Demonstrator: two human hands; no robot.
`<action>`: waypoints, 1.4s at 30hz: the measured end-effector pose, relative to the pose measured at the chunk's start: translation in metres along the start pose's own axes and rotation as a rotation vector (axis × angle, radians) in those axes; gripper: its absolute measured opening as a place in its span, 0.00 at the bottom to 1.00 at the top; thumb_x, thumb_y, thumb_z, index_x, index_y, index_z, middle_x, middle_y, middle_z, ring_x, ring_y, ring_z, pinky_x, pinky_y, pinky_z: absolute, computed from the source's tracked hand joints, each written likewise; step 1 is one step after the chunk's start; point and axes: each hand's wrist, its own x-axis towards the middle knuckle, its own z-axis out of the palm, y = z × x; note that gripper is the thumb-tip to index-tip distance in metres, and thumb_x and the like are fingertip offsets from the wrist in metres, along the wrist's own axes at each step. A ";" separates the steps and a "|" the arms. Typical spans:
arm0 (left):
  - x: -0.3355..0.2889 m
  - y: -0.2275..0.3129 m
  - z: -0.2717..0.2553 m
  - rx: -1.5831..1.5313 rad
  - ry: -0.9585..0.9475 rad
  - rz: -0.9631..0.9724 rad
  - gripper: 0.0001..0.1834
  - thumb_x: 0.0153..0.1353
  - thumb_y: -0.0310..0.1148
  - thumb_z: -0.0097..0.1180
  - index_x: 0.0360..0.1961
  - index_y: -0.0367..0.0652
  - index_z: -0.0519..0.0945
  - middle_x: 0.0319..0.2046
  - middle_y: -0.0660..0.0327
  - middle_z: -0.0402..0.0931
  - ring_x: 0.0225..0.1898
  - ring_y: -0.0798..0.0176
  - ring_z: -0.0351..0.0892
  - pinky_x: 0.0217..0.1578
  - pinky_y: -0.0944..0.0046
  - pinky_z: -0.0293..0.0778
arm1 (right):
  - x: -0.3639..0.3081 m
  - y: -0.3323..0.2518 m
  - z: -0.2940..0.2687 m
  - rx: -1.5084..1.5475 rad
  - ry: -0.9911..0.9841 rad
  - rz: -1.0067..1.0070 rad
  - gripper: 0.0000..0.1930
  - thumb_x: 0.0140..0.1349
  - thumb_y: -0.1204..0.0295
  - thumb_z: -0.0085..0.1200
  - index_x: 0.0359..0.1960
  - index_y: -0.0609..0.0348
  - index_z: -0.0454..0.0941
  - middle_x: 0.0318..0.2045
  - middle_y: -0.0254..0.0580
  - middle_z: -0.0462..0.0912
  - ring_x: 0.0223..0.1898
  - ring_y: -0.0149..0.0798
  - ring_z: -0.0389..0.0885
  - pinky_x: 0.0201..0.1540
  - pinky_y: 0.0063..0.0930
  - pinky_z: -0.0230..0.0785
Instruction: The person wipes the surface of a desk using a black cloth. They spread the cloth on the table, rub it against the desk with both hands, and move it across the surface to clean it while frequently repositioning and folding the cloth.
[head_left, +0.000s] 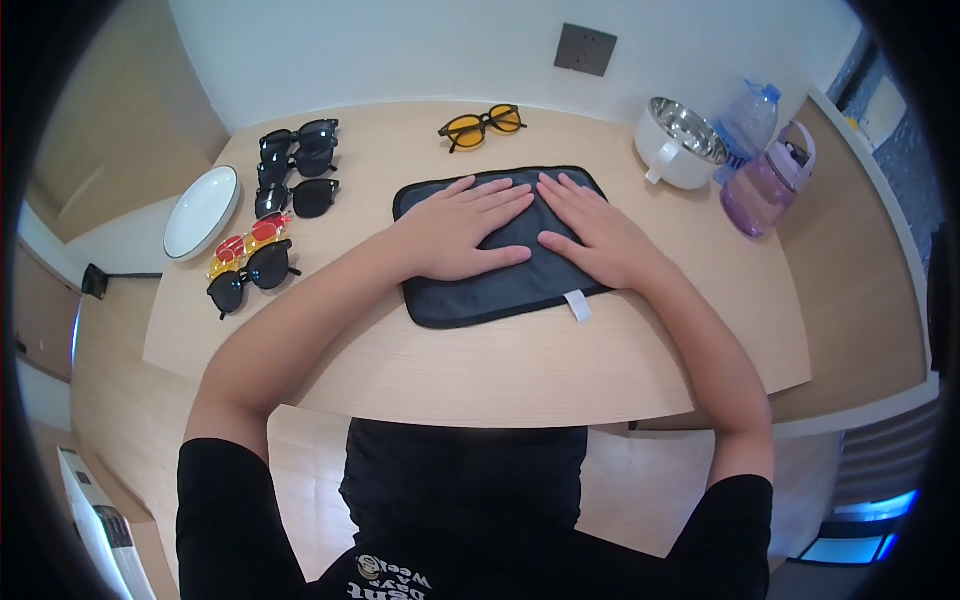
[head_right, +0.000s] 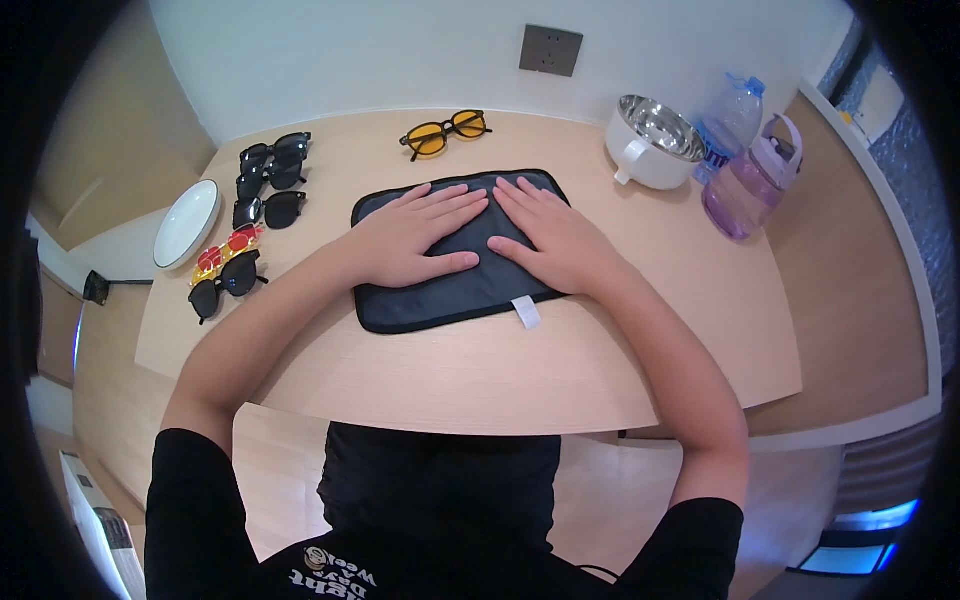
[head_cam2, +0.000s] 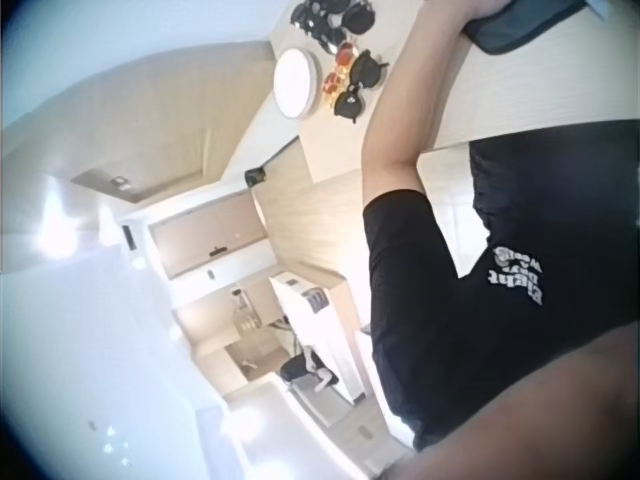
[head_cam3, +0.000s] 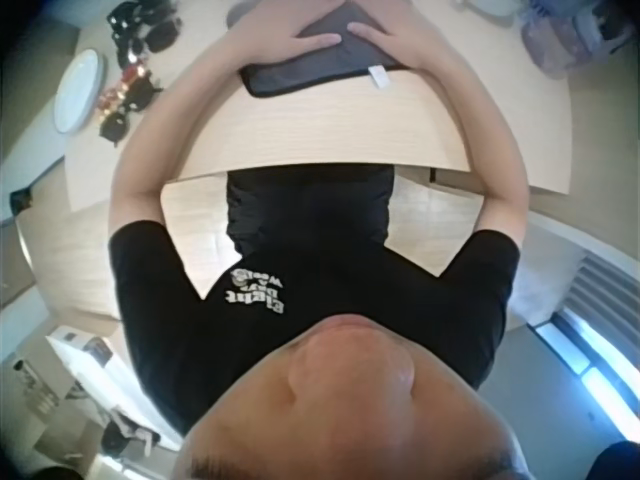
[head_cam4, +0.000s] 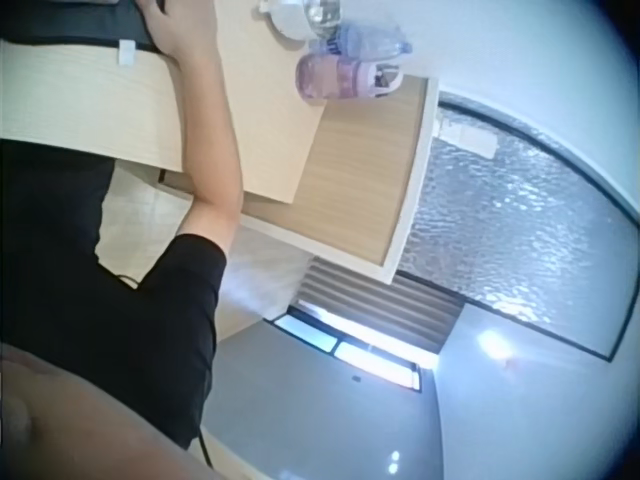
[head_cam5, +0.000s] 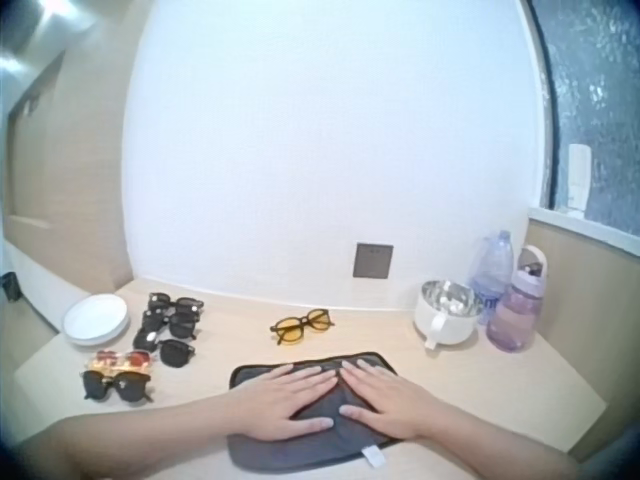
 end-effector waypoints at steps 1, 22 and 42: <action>0.000 -0.002 0.001 0.004 0.004 -0.001 0.46 0.78 0.67 0.41 0.84 0.45 0.57 0.84 0.55 0.55 0.85 0.55 0.49 0.84 0.49 0.42 | 0.000 -0.001 0.000 -0.005 0.004 -0.006 0.41 0.79 0.42 0.46 0.81 0.60 0.61 0.82 0.48 0.61 0.83 0.52 0.56 0.84 0.44 0.48; -0.010 -0.010 0.005 0.005 0.044 0.122 0.45 0.80 0.63 0.41 0.82 0.36 0.58 0.83 0.46 0.54 0.85 0.48 0.48 0.83 0.43 0.44 | -0.007 0.012 0.002 -0.050 0.059 0.134 0.40 0.80 0.46 0.47 0.79 0.67 0.62 0.81 0.55 0.61 0.84 0.55 0.53 0.83 0.44 0.49; 0.002 -0.020 -0.004 -0.053 0.016 0.072 0.41 0.78 0.65 0.44 0.82 0.53 0.64 0.82 0.59 0.59 0.84 0.57 0.53 0.83 0.46 0.44 | 0.002 0.008 -0.003 -0.042 0.008 0.028 0.42 0.79 0.42 0.46 0.80 0.65 0.61 0.82 0.54 0.61 0.84 0.53 0.54 0.84 0.47 0.46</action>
